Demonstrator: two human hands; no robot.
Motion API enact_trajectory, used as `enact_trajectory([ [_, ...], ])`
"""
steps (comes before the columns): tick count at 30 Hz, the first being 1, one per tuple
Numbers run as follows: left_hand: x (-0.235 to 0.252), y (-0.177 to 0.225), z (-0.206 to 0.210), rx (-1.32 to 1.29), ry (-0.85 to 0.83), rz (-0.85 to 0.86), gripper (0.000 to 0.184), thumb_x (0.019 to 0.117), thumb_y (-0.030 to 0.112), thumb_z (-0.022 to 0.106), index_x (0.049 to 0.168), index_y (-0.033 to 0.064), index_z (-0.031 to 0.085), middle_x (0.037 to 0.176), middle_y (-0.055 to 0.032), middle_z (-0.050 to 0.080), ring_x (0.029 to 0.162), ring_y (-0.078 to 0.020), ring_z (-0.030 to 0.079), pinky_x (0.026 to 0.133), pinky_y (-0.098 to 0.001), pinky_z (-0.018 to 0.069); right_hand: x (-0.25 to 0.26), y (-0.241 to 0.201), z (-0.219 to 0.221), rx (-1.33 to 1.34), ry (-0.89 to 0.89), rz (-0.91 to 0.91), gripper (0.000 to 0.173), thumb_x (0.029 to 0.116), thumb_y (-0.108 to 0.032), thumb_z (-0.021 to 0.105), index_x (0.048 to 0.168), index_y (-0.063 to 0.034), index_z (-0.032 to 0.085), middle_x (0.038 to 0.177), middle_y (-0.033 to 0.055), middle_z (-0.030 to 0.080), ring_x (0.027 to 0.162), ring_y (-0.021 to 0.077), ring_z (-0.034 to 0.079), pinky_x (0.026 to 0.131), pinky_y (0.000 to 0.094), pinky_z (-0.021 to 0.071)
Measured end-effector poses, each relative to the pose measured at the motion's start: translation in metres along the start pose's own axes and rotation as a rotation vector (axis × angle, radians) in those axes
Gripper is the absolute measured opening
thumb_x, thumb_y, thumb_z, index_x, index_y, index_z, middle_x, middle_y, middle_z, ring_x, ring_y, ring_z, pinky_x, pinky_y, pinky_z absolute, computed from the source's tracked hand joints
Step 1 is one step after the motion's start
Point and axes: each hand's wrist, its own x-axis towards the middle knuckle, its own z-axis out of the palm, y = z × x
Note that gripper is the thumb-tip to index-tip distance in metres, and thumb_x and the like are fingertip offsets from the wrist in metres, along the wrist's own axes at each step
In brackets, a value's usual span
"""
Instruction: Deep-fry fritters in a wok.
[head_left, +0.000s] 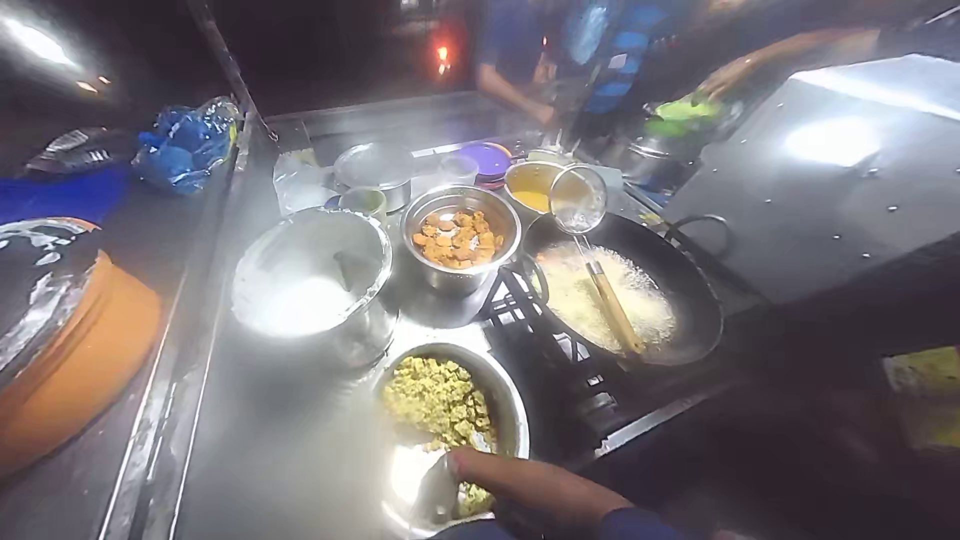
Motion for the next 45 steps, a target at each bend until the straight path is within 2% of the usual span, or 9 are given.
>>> enact_trajectory([
  [4, 0.004, 0.019, 0.021, 0.105, 0.095, -0.018, 0.05, 0.1096, 0.041, 0.035, 0.126, -0.0043, 0.046, 0.111, 0.0066, 0.066, 0.112, 0.0041, 0.061, 0.104, -0.0224, 0.0484, -0.037, 0.038, -0.012, 0.367, 0.094, -0.166, 0.032, 0.101, -0.016, 0.061, 0.123, 0.0052, 0.065, 0.113, 0.023, 0.067, 0.102, 0.0313, 0.065, 0.091, 0.0535, 0.0504],
  [8, 0.01, -0.001, 0.013, -0.002, 0.0, -0.049, 0.059, 0.1023, 0.056, 0.045, 0.134, 0.0064, 0.049, 0.118, 0.0066, 0.072, 0.114, -0.0057, 0.067, 0.104, -0.0305, 0.0535, -0.061, 0.044, -0.021, 0.982, 0.412, -0.043, 0.041, 0.1083, -0.042, 0.042, 0.106, -0.0063, 0.062, 0.078, 0.0003, 0.054, 0.062, 0.0094, 0.051, 0.056, 0.0287, 0.0443],
  [13, 0.01, -0.005, 0.025, 0.132, 0.011, -0.014, 0.043, 0.112, 0.029, 0.02, 0.111, 0.0012, 0.053, 0.098, 0.0087, 0.068, 0.102, 0.0058, 0.064, 0.095, -0.0187, 0.0516, -0.069, 0.043, -0.013, 1.507, 0.68, -0.19, 0.019, 0.1052, -0.014, 0.048, 0.115, -0.004, 0.06, 0.093, 0.0047, 0.068, 0.08, 0.0139, 0.067, 0.072, 0.0343, 0.0575],
  [18, 0.011, 0.012, 0.061, 0.156, 0.001, -0.162, 0.045, 0.1118, 0.033, 0.025, 0.125, -0.0034, 0.047, 0.109, 0.0031, 0.067, 0.108, 0.0018, 0.063, 0.099, -0.0226, 0.0516, -0.064, 0.025, -0.004, 1.053, 0.79, 0.023, 0.044, 0.0902, -0.016, 0.077, 0.127, 0.0012, 0.06, 0.101, 0.0155, 0.069, 0.079, 0.0203, 0.066, 0.074, 0.041, 0.057],
  [23, 0.011, 0.0, 0.08, 0.366, 0.14, -0.21, 0.046, 0.1118, 0.031, 0.022, 0.125, -0.0069, 0.046, 0.103, -0.002, 0.061, 0.097, 0.005, 0.061, 0.091, -0.0172, 0.0504, -0.06, 0.013, -0.007, 0.923, 1.02, 0.043, 0.054, 0.1057, -0.043, 0.053, 0.097, 0.0079, 0.067, 0.086, 0.0193, 0.063, 0.078, 0.0291, 0.061, 0.078, 0.0504, 0.0509],
  [28, 0.015, -0.025, 0.081, 0.536, -0.096, -0.296, 0.071, 0.1087, 0.05, 0.028, 0.135, -0.0137, 0.043, 0.115, -0.012, 0.059, 0.108, -0.0015, 0.056, 0.099, -0.0235, 0.0458, -0.083, -0.031, -0.01, 0.934, 1.04, -0.344, 0.042, 0.1067, -0.016, 0.045, 0.14, 0.008, 0.054, 0.135, 0.0287, 0.06, 0.126, 0.0337, 0.059, 0.111, 0.0485, 0.0443],
  [35, 0.018, -0.07, 0.037, 0.369, -0.196, -0.132, 0.034, 0.1091, 0.041, 0.038, 0.098, 0.016, 0.057, 0.078, 0.0165, 0.062, 0.078, 0.0079, 0.062, 0.078, -0.0177, 0.0529, -0.089, -0.067, 0.011, 0.786, 1.189, -0.586, 0.049, 0.1034, -0.021, 0.042, 0.135, 0.0145, 0.053, 0.13, 0.0292, 0.062, 0.123, 0.0294, 0.061, 0.109, 0.0453, 0.0459],
  [40, 0.007, -0.04, 0.053, 0.202, -0.19, -0.083, 0.03, 0.1027, 0.057, 0.045, 0.1, 0.0353, 0.065, 0.088, 0.0258, 0.07, 0.087, 0.0138, 0.064, 0.082, -0.0124, 0.0528, -0.129, -0.05, -0.005, 0.759, 1.033, -0.448, 0.06, 0.0957, -0.021, 0.07, 0.143, 0.0081, 0.046, 0.126, 0.0262, 0.065, 0.116, 0.0299, 0.066, 0.104, 0.047, 0.052],
  [45, 0.002, 0.013, 0.082, 0.119, -0.079, -0.153, 0.043, 0.1077, 0.052, 0.031, 0.105, 0.0206, 0.06, 0.085, 0.0194, 0.071, 0.087, 0.0076, 0.067, 0.087, -0.0191, 0.0548, -0.231, 0.006, -0.014, 0.459, 1.367, -0.287, 0.07, 0.0875, -0.016, 0.078, 0.147, 0.004, 0.047, 0.126, 0.015, 0.069, 0.112, 0.0139, 0.068, 0.1, 0.033, 0.0561],
])
